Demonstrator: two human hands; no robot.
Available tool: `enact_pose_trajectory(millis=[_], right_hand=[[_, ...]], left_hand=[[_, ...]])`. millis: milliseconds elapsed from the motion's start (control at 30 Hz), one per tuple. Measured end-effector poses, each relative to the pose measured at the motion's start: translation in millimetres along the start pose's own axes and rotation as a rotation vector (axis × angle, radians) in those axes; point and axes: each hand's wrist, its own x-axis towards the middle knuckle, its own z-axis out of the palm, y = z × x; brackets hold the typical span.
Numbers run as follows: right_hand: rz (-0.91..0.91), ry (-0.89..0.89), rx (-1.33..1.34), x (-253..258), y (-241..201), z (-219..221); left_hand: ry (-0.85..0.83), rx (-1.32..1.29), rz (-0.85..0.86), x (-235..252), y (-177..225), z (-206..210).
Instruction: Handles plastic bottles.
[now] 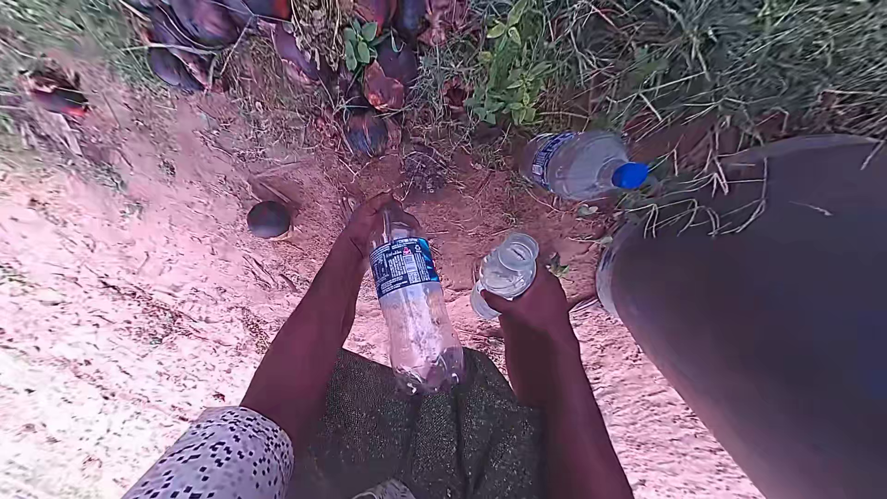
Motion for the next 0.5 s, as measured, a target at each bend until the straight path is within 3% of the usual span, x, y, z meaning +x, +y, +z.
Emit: enact_pose_trajectory(millis=[133,267,333,400,500], right_hand=[[-0.045,0.048,-0.033,-7.6,-3.2,-10.1],[-0.089,0.094,-0.117,-17.8,-6.7,-24.9],[-0.136,0.116,-0.177,-21.2,-17.0,-33.1],[-0.152,0.090,-0.230,-25.6,-21.2,-34.2],[-0.166,0.043,-0.292,-31.9,-25.8,-28.3]], left_hand=[[0.131,0.480,0.447,-43.7,27.3,37.2],[0.060,0.737,0.787,-45.8,1.3,57.9],[0.024,0.933,0.863,-31.7,-16.5,71.6],[0.023,1.076,0.830,-20.1,-30.6,84.2],[-0.010,1.087,0.815,-4.9,-45.2,86.1]])
